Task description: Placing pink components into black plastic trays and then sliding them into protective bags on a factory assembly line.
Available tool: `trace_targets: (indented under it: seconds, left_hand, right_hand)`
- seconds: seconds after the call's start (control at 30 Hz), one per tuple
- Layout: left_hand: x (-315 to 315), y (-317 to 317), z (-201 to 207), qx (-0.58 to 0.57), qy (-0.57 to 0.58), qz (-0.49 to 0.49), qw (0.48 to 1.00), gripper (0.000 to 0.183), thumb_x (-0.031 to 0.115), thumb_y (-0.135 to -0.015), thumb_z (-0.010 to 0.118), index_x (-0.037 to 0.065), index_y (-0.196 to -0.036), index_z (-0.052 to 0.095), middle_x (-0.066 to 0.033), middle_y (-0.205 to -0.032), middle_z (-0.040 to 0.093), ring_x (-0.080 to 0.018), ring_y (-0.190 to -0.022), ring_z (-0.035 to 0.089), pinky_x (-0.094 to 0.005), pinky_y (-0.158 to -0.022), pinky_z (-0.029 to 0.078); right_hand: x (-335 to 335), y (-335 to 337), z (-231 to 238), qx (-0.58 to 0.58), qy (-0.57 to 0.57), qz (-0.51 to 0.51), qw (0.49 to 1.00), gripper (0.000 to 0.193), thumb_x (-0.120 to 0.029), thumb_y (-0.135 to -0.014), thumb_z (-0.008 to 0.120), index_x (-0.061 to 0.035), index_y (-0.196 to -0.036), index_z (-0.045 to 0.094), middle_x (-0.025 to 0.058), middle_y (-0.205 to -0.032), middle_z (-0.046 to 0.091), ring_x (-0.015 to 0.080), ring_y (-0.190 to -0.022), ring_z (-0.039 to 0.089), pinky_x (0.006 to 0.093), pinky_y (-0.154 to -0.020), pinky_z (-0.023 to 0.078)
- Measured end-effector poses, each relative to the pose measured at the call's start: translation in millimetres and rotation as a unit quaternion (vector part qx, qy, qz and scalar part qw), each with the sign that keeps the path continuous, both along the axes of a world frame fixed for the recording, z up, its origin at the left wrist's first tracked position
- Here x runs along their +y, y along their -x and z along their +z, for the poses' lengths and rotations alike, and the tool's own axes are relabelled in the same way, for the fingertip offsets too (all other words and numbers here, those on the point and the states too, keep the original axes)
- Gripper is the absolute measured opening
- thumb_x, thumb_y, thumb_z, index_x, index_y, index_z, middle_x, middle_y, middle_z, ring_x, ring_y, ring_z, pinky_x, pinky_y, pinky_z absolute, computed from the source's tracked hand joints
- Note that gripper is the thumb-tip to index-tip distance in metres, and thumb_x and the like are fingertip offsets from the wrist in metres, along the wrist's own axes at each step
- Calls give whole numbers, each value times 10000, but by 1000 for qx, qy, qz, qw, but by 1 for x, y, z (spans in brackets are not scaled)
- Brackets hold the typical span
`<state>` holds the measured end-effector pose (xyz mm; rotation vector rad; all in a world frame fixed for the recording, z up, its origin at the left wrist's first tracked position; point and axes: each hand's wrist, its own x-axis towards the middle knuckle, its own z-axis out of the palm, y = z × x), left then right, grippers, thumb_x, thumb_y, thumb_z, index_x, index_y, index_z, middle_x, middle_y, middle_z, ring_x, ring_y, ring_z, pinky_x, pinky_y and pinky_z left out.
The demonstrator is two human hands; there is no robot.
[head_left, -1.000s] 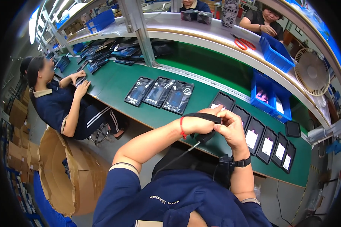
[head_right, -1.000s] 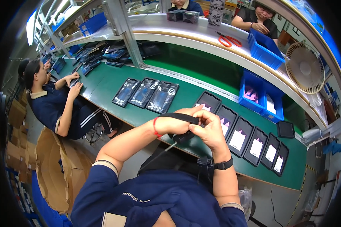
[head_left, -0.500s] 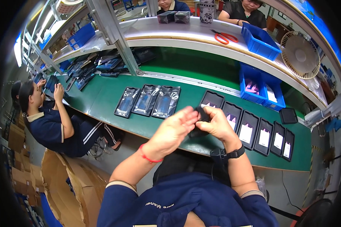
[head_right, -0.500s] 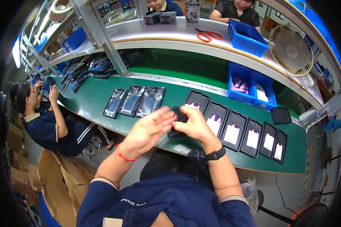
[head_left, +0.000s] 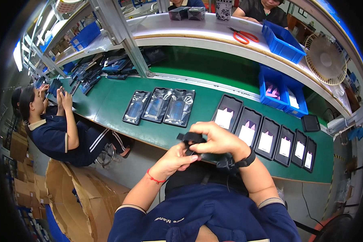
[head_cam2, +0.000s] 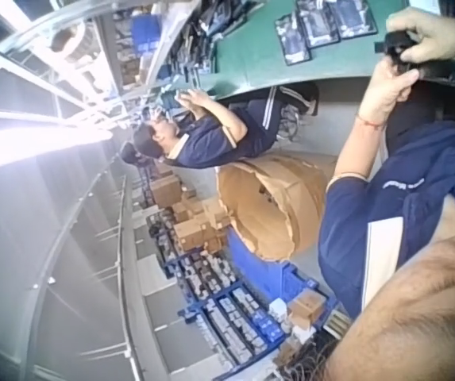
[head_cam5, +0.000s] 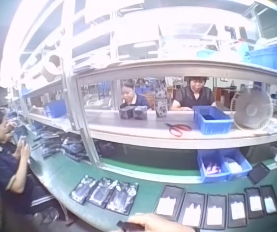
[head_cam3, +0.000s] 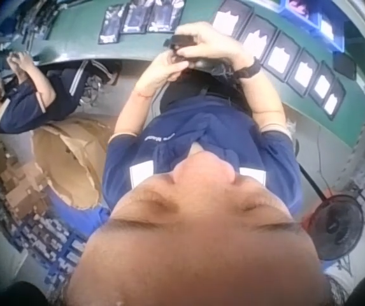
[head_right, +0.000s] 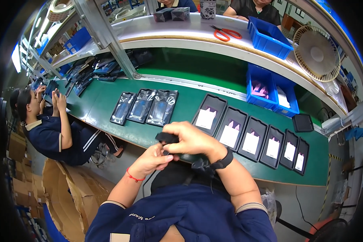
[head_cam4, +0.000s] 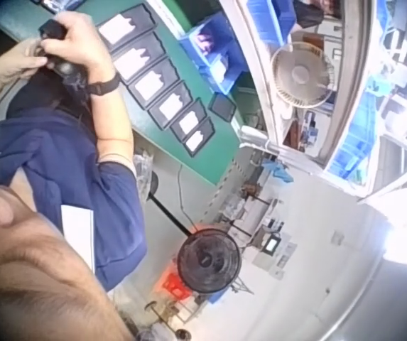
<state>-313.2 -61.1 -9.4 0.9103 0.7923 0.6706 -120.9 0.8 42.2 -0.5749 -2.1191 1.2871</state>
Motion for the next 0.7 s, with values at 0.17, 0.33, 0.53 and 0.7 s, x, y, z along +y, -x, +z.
trace_targets:
  seconds: [0.17,0.33,0.53,0.7]
  left_hand:
    - [-54,59,20,67,43,28,996,480,245,-734,723,2,-1091,514,-37,-764,561,-56,-491,395,-190,-435,291]
    - [-164,182,-23,136,201,72,967,562,136,-698,767,23,-1179,498,-88,-884,616,-78,-555,473,-183,-456,338]
    - [-252,254,-115,173,381,-59,906,562,164,-740,735,-17,-1209,484,-89,-1005,619,-227,-842,617,-301,-735,497]
    - [-196,251,-134,187,344,-150,908,544,160,-745,726,-15,-1205,494,-96,-1020,618,-227,-863,615,-305,-750,493]
  right_hand:
    - [-36,-34,4,-40,-95,-67,992,526,-278,-725,753,6,-1121,555,127,-930,591,246,-879,581,347,-773,471]
    - [-99,-150,4,-123,145,-40,981,202,-158,-776,720,-11,-881,629,42,-752,588,141,-689,568,274,-628,467]
    - [-229,-253,-62,-215,558,-44,800,135,-91,-811,598,-13,-871,691,44,-770,682,90,-696,632,223,-627,492]
    - [-470,-273,-222,-202,709,73,672,307,-193,-824,600,22,-1041,630,76,-985,659,158,-859,610,284,-765,484]
